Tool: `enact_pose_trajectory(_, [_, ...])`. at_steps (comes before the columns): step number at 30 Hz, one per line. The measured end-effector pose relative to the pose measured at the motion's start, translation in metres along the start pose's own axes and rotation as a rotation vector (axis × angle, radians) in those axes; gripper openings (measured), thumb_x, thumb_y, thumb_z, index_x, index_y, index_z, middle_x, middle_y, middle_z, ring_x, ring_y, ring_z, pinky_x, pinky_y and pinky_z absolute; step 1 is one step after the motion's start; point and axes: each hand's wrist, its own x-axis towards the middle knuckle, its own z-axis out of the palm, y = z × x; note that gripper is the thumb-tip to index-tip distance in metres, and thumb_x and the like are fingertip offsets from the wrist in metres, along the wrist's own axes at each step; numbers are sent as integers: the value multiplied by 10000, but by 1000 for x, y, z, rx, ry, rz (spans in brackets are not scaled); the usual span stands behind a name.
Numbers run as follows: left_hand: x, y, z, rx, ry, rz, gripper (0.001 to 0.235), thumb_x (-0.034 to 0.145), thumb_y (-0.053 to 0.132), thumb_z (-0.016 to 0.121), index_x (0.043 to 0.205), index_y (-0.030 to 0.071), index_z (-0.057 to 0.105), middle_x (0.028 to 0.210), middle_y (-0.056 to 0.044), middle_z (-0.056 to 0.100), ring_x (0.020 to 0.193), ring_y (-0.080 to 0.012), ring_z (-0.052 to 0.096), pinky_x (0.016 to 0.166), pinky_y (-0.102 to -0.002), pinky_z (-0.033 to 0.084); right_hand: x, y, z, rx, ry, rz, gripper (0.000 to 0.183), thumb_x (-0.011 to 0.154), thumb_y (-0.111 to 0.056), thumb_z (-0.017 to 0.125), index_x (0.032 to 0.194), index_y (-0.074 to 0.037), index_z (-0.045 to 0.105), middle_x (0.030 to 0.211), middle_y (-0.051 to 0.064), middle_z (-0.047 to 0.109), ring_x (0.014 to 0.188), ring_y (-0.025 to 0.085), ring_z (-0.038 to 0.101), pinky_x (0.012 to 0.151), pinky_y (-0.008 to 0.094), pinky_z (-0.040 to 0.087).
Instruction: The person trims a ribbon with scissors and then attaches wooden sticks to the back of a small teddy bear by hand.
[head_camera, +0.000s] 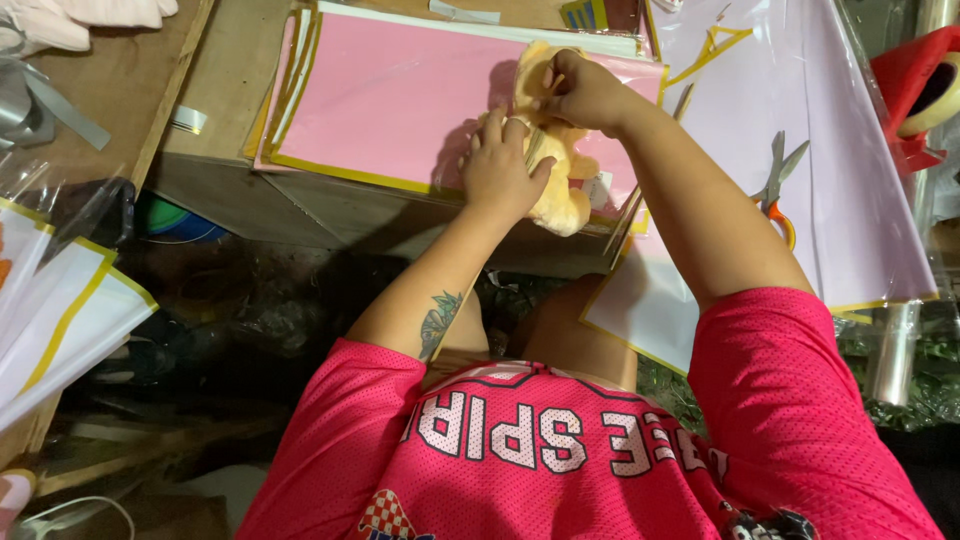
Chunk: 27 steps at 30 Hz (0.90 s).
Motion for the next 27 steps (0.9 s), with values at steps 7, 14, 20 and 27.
enact_pose_trajectory(7, [-2, 5, -10, 7, -22, -25, 605, 831, 454, 787, 1310, 198, 520, 1410, -173, 486, 1191, -468, 569, 844, -598, 542, -6, -10, 9, -384, 142, 97, 378, 854, -239, 747, 1130, -140, 508, 1043, 71, 637, 885, 253, 583, 695, 389, 456])
enact_pose_trajectory(14, [1, 8, -15, 99, -237, -64, 696, 949, 541, 587, 1584, 380, 353, 1627, -134, 300, 1391, -466, 394, 1018, -671, 428, -33, -15, 6, -366, 202, 208, 504, 922, -468, 759, 1154, -135, 460, 974, 59, 677, 852, 235, 638, 716, 390, 444])
enact_pose_trajectory(20, [4, 7, -15, 88, -242, -41, 695, 956, 545, 569, 1573, 259, 425, 1633, -172, 279, 1408, -495, 368, 1011, -636, 461, -47, 27, 16, 296, 237, 1, 416, 997, -181, 788, 1051, -143, 378, 708, 61, 582, 580, 133, 535, 551, 276, 462])
enact_pose_trajectory(27, [3, 12, -20, 97, -263, -32, 702, 967, 534, 569, 1581, 236, 407, 1639, -176, 267, 1413, -506, 349, 1043, -644, 442, -78, 35, -4, 175, 305, 230, 284, 1043, -95, 652, 1236, -109, 444, 1065, 150, 714, 814, 181, 724, 596, 269, 614])
